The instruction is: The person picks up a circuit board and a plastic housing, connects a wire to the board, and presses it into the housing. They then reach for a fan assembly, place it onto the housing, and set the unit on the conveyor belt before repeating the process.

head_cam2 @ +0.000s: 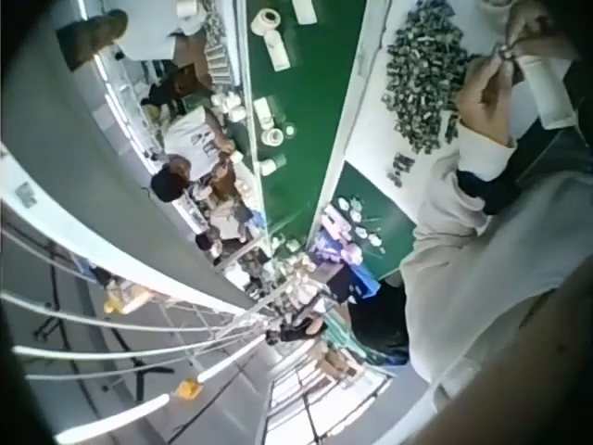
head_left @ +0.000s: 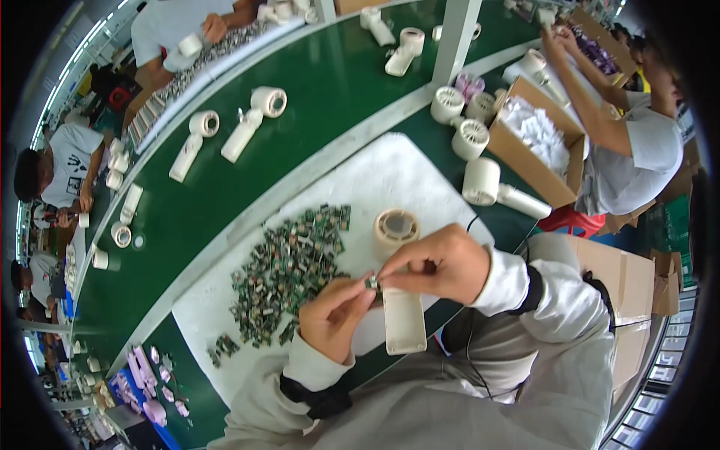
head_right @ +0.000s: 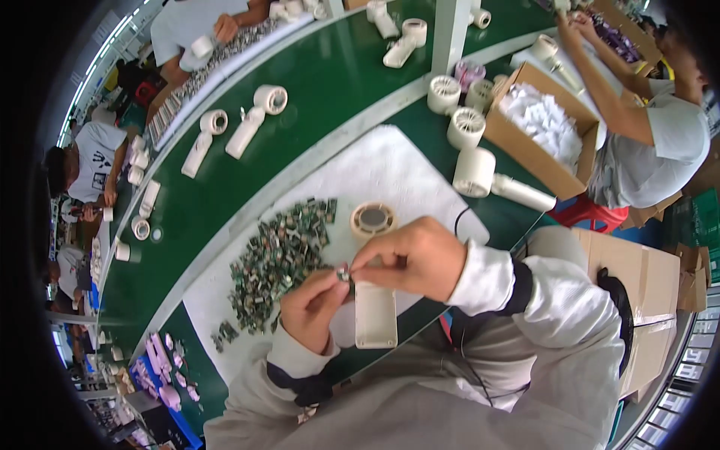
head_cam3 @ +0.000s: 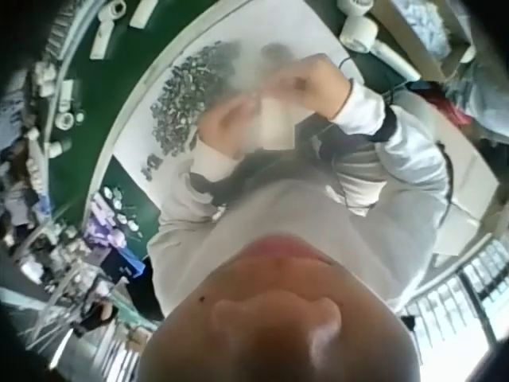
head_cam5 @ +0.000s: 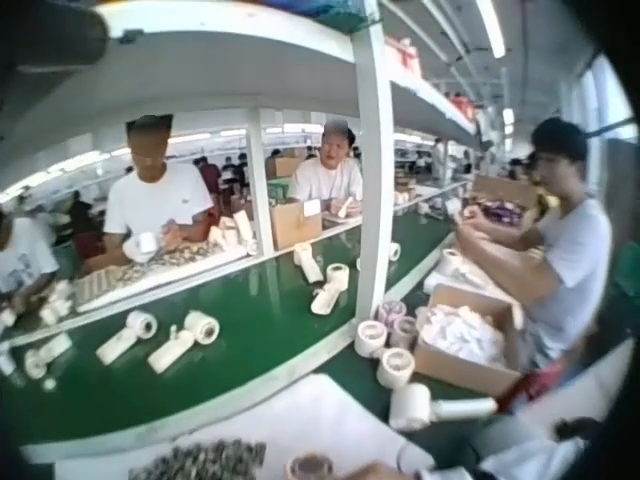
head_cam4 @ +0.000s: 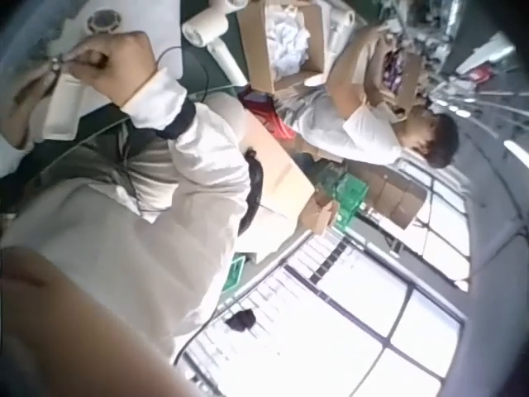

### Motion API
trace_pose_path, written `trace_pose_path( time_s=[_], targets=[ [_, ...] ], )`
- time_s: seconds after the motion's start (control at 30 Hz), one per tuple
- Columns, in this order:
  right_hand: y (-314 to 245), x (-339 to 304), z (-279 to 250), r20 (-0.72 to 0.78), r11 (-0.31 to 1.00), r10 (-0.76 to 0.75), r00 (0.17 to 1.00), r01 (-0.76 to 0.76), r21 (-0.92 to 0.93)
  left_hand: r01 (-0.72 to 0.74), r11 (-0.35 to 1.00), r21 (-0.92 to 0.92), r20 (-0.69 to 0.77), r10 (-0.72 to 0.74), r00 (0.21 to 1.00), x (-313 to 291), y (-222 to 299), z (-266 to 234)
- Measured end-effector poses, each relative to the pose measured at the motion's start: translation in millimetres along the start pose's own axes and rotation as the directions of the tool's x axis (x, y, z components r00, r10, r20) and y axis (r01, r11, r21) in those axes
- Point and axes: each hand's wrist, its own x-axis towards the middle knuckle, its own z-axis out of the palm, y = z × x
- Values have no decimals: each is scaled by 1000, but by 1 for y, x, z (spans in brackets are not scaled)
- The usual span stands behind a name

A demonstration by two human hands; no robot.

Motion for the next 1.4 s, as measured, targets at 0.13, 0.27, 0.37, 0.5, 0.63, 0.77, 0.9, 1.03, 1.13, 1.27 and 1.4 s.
trace_pose_path(
  time_s=[0.13,0.27,0.37,0.5,0.63,0.77,0.9,1.03,1.13,1.27,1.4],
  targets=[
    [-4,-4,5,75,992,10,997,-20,123,80,987,-142,21,-78,997,-10,6,-1],
    [-3,-7,5,111,994,17,994,-29,108,17,997,-76,32,-15,999,-12,2,-1],
    [-2,-8,7,134,997,17,991,-27,75,94,989,-115,15,-93,996,-10,7,4],
    [-6,-5,6,128,998,31,991,-38,53,86,992,-93,18,-84,996,-7,5,1],
    [-11,-1,10,76,999,22,997,-25,41,63,981,-182,-71,-77,995,-3,1,6],
    [-16,-1,15,54,999,20,998,-22,44,79,976,-204,-98,-101,990,0,8,1],
    [-14,4,17,85,998,-55,995,53,22,71,982,-177,-101,-90,991,-8,-5,-5],
    [-19,-5,14,82,997,-27,996,33,-72,149,956,-254,-16,-159,987,-6,-3,3],
    [-28,-12,18,75,993,-68,995,75,-95,122,943,-310,12,-125,992,-13,-15,8],
    [-28,-11,19,56,995,33,998,-28,-92,143,946,-292,31,-140,990,-15,-5,8],
    [-24,-6,13,-6,983,153,988,-153,-99,37,983,-179,-31,-43,999,-5,-5,6]
  ],
)
